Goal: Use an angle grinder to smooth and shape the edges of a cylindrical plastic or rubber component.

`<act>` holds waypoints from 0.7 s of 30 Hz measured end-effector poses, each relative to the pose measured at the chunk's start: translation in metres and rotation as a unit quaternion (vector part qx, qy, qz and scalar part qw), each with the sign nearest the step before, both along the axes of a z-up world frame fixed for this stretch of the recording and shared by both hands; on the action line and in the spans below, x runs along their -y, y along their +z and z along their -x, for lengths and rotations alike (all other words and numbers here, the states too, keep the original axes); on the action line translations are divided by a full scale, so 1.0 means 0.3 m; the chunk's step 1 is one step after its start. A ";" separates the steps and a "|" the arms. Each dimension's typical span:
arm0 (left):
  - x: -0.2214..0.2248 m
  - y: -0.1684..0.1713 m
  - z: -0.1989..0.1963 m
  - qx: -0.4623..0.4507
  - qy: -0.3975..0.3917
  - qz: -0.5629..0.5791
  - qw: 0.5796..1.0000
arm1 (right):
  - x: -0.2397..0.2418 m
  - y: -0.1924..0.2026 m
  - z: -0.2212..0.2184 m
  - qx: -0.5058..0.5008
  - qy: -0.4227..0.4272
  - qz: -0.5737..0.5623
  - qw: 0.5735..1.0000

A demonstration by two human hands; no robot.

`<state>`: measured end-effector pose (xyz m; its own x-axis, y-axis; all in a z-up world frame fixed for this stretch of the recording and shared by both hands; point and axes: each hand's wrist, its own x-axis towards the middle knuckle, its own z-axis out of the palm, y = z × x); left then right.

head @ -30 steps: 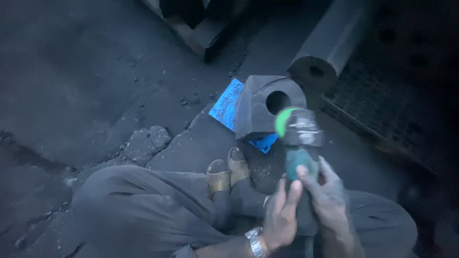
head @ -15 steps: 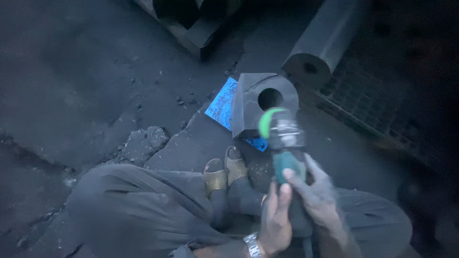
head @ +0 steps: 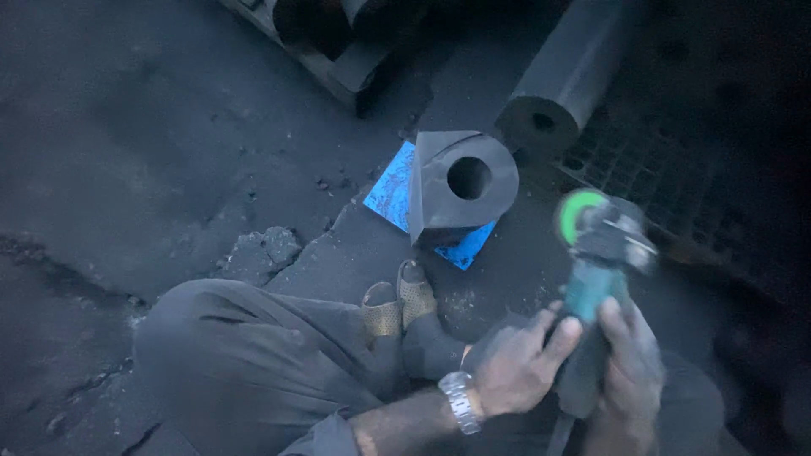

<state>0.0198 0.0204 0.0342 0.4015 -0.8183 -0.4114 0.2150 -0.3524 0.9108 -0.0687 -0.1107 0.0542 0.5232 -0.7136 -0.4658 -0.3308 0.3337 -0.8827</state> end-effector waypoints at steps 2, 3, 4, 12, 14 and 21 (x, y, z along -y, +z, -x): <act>-0.015 0.022 -0.066 0.095 0.003 0.001 0.995 | -0.006 0.008 0.058 0.058 -0.037 -0.021 0.997; -0.022 0.033 -0.094 0.186 0.004 0.002 0.983 | -0.011 0.012 0.094 0.113 -0.078 -0.042 0.990; -0.004 -0.002 -0.137 0.187 0.000 0.004 0.982 | 0.005 -0.002 0.123 0.115 -0.082 -0.041 0.989; 0.099 -0.296 -0.397 0.649 0.100 -0.079 0.751 | -0.010 -0.078 0.226 0.061 -0.072 -0.065 0.993; 0.084 -0.279 -0.430 0.648 0.093 -0.049 0.755 | -0.015 -0.110 0.231 0.055 -0.074 -0.074 0.993; 0.003 -0.256 -0.541 0.646 0.012 0.102 0.756 | -0.076 -0.124 0.222 0.079 -0.044 -0.087 0.992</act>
<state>0.1820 0.0196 -0.0425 0.3762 -0.7981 0.4706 -0.8969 -0.1862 0.4012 -0.1352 -0.0880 0.0170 0.5393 -0.6754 -0.5030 -0.1563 0.5066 -0.8479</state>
